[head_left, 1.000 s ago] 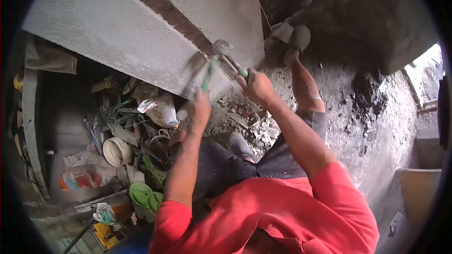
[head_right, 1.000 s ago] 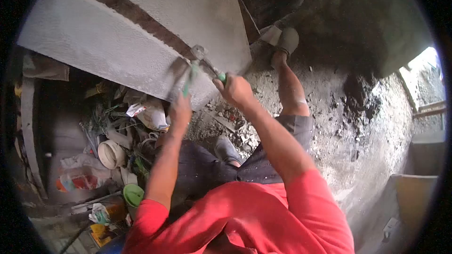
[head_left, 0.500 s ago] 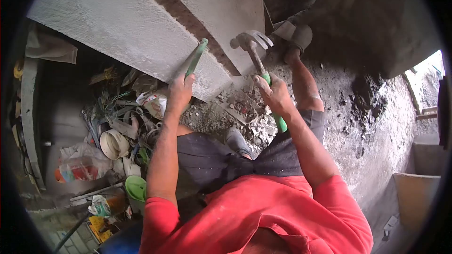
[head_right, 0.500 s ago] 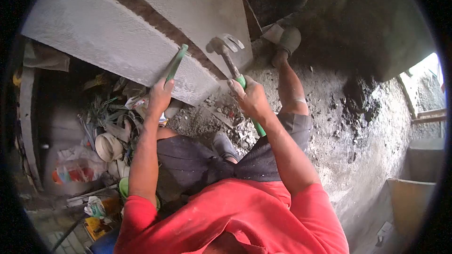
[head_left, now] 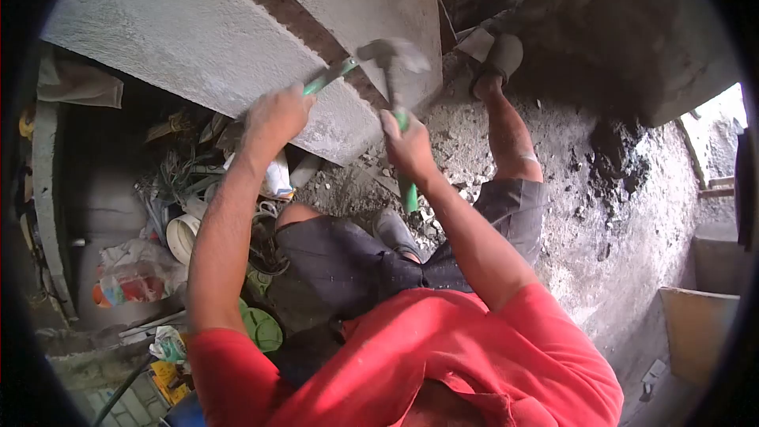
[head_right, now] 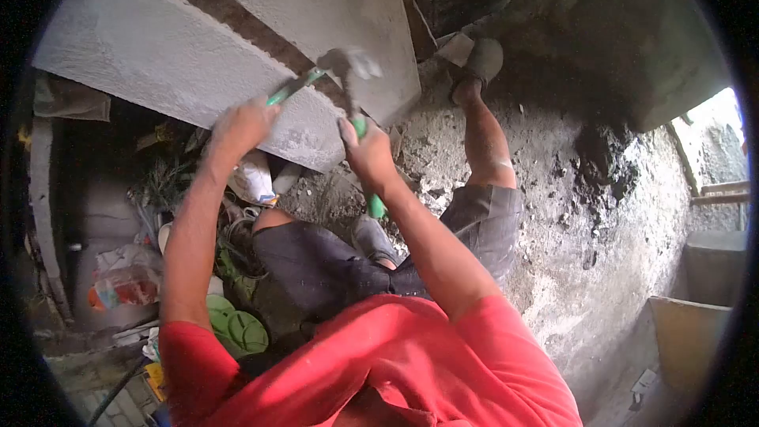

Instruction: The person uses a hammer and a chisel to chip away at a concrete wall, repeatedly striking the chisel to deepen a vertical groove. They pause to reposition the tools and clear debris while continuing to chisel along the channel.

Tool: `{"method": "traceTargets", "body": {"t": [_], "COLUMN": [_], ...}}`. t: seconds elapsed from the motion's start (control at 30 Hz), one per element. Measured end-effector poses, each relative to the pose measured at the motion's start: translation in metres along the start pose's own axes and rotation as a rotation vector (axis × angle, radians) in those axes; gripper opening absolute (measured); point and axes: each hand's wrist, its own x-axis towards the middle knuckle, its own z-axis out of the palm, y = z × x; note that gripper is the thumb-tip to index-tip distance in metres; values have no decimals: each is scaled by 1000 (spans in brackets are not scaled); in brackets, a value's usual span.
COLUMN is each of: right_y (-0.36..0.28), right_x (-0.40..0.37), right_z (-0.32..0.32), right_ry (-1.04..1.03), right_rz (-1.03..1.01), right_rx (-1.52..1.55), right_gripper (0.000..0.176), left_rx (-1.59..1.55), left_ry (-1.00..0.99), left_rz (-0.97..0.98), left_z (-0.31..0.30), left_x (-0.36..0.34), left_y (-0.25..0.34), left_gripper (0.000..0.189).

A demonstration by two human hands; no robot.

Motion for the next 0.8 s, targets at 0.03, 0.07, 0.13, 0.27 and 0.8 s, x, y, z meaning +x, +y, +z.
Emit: {"method": "traceTargets", "body": {"t": [0.03,0.07,0.13,0.27,0.8], "right_y": [-8,-27,-37,-56,-29], "right_x": [3,4,10,-15,-22], "right_z": [-5,-14,-26,-36,-67], "right_ry": [2,-108,-81,93,-56], "right_rz": [4,98,21,-84,31], "right_rx": [6,-8,-164,41,-205], "right_gripper": [46,44,49,49,50], "left_rx": [5,12,86,46,-837], "left_ry": [-17,-16,-48,17,305], "left_rz": [26,34,62,100,-151], "left_z": [-4,-4,0,14,146], "left_x": [0,-1,0,-8,-47], "left_y": [1,2,1,-6,-5], "left_gripper": [31,31,35,33,43]}}
